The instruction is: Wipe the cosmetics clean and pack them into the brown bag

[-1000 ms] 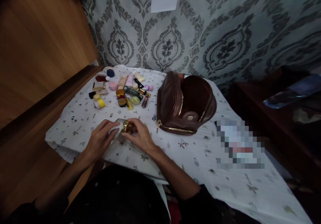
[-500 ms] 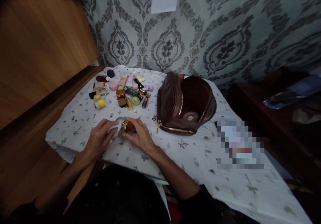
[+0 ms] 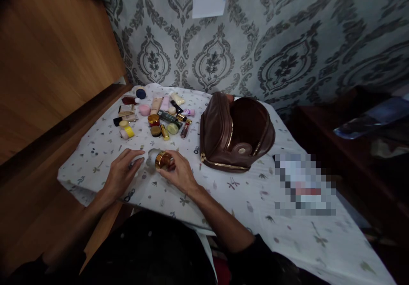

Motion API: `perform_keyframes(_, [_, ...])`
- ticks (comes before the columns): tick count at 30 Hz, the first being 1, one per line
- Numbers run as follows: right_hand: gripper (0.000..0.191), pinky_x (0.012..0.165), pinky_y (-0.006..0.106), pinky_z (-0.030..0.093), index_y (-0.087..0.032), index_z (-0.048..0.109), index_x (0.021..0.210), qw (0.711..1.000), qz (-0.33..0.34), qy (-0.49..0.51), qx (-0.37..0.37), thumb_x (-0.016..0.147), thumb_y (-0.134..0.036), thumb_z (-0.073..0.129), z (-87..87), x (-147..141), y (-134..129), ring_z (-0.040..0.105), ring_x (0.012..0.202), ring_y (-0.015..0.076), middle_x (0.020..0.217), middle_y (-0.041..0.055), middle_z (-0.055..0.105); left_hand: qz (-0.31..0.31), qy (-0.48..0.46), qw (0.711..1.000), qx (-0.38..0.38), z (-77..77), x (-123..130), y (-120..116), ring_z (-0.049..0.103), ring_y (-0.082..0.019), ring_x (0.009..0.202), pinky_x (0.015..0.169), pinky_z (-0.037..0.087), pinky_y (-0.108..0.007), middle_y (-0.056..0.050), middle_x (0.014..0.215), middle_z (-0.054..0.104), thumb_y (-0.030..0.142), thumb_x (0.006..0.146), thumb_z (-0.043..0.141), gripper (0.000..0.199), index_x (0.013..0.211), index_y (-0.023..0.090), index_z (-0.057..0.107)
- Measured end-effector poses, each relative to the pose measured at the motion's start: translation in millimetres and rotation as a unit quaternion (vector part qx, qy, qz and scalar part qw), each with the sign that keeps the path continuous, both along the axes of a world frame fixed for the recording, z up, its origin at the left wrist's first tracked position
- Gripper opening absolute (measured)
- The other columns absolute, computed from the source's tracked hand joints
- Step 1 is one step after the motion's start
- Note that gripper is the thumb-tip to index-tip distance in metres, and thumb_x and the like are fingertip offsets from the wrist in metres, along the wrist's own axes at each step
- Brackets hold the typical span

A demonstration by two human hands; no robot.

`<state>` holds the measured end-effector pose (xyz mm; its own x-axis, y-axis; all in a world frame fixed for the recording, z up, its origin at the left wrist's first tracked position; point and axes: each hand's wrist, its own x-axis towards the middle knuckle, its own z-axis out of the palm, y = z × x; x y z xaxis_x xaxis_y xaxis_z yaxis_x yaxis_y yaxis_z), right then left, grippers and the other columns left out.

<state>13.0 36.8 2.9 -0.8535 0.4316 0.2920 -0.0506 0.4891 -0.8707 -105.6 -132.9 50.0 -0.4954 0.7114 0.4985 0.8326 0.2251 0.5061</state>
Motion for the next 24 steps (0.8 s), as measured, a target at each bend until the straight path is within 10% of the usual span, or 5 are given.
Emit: perform_keyframes(24, [0.048, 0.073, 0.036, 0.059, -0.023, 0.057, 0.118, 0.999, 0.004, 0.042, 0.031, 0.072, -0.024, 0.073, -0.1, 3, -1, 0.063, 0.083, 0.019, 0.107, 0.0075, 0.058, -0.03, 0.015, 0.999, 0.0, -2.7, 18, 5, 0.062, -0.016, 0.085, 0.076, 0.052, -0.029, -0.003, 0.094, 0.061, 0.022, 0.096, 0.05, 0.019, 0.112, 0.022, 0.061])
